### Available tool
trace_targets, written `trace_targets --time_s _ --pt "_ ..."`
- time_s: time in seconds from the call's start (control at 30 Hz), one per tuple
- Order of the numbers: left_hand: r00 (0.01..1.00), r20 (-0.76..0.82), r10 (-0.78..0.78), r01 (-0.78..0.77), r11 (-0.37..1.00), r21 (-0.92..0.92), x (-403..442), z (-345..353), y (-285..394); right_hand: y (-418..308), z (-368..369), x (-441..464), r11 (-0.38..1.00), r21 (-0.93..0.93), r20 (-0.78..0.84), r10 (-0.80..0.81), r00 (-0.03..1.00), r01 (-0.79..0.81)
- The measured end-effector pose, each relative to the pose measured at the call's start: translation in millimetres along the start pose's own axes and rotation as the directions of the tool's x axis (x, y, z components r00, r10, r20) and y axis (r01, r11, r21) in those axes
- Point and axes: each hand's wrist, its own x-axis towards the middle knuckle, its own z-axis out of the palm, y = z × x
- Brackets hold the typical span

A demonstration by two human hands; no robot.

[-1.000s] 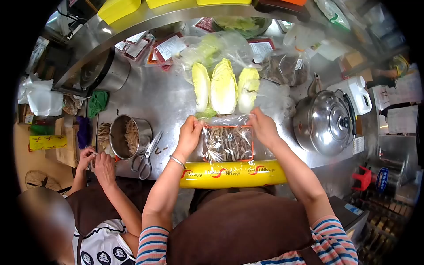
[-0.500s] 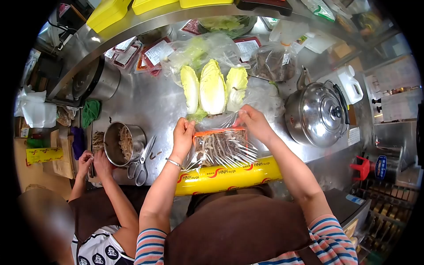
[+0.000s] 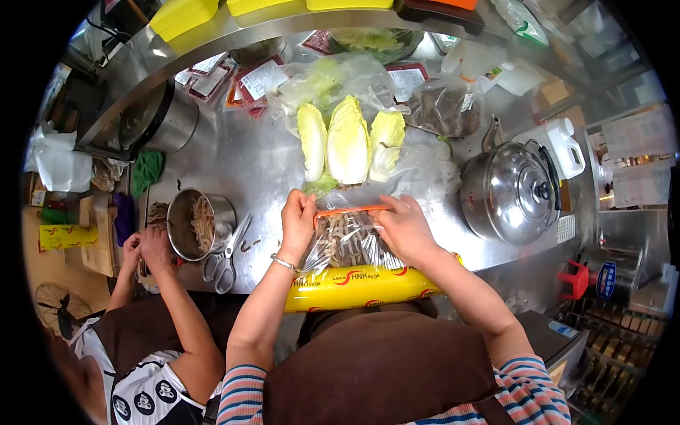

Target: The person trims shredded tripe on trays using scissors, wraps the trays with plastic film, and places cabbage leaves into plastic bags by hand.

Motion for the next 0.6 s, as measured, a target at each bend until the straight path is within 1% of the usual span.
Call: trace_targets --time_s 0.03,0.1,0.17,0.2,0.23,0.3,0.33,0.4,0.47,0.53,0.57,0.6 --pt "1.0 -0.005 0.007 -0.007 0.999 0.033 0.0 0.4 -2.5 0.8 2.4 -0.8 0.999 -0.04 0.03 -0.031 0.999 0.032" --pt "1.0 -0.004 0.021 -0.02 0.998 0.062 1.0 2.4 -4.1 -0.6 -4.1 -0.7 0.998 -0.058 0.044 -0.015 0.999 0.018" --pt "1.0 -0.002 0.028 -0.028 0.999 0.033 0.8 1.2 -5.5 -7.0 -14.1 1.2 0.997 0.081 -0.091 0.004 0.996 0.003" --pt "1.0 -0.001 0.025 -0.025 1.0 0.009 1.9 1.5 -4.6 -4.6 -16.1 2.8 0.994 0.1 -0.165 -0.028 0.986 0.045" --pt "1.0 0.001 0.026 -0.026 1.0 0.01 0.2 0.9 -3.3 1.8 -14.6 3.3 0.994 0.1 -0.166 -0.026 0.986 0.043" --pt "1.0 0.0 -0.004 0.004 1.0 0.031 -1.4 1.1 3.5 14.7 -11.5 3.5 0.963 0.269 -0.16 0.035 0.986 0.009" --pt "1.0 0.002 -0.002 0.001 1.0 0.028 0.0 2.3 -0.5 15.6 -13.6 2.3 0.962 0.262 -0.164 0.125 0.979 -0.079" --pt "0.999 -0.004 0.05 -0.05 0.998 0.03 2.2 2.0 -10.1 11.0 -20.7 -1.8 0.955 0.283 -0.195 0.143 0.97 -0.084" --pt "0.999 -0.001 0.047 -0.047 0.998 0.031 2.2 2.4 -11.3 8.9 -20.7 -8.0 0.949 0.304 -0.227 0.161 0.961 -0.088" --pt "0.999 -0.001 0.044 -0.044 0.999 0.032 2.5 3.0 -9.0 9.4 -14.4 -16.3 0.949 0.263 -0.198 0.229 0.953 -0.173" --pt "0.999 -0.008 0.046 -0.046 0.999 0.023 2.4 3.4 -8.4 7.6 -12.8 -19.4 0.95 0.262 -0.197 0.225 0.954 -0.17" --pt "0.999 -0.015 0.048 -0.048 0.999 0.015 2.0 3.1 -8.2 4.8 -11.1 -22.2 0.938 0.275 -0.177 0.267 0.947 -0.213"
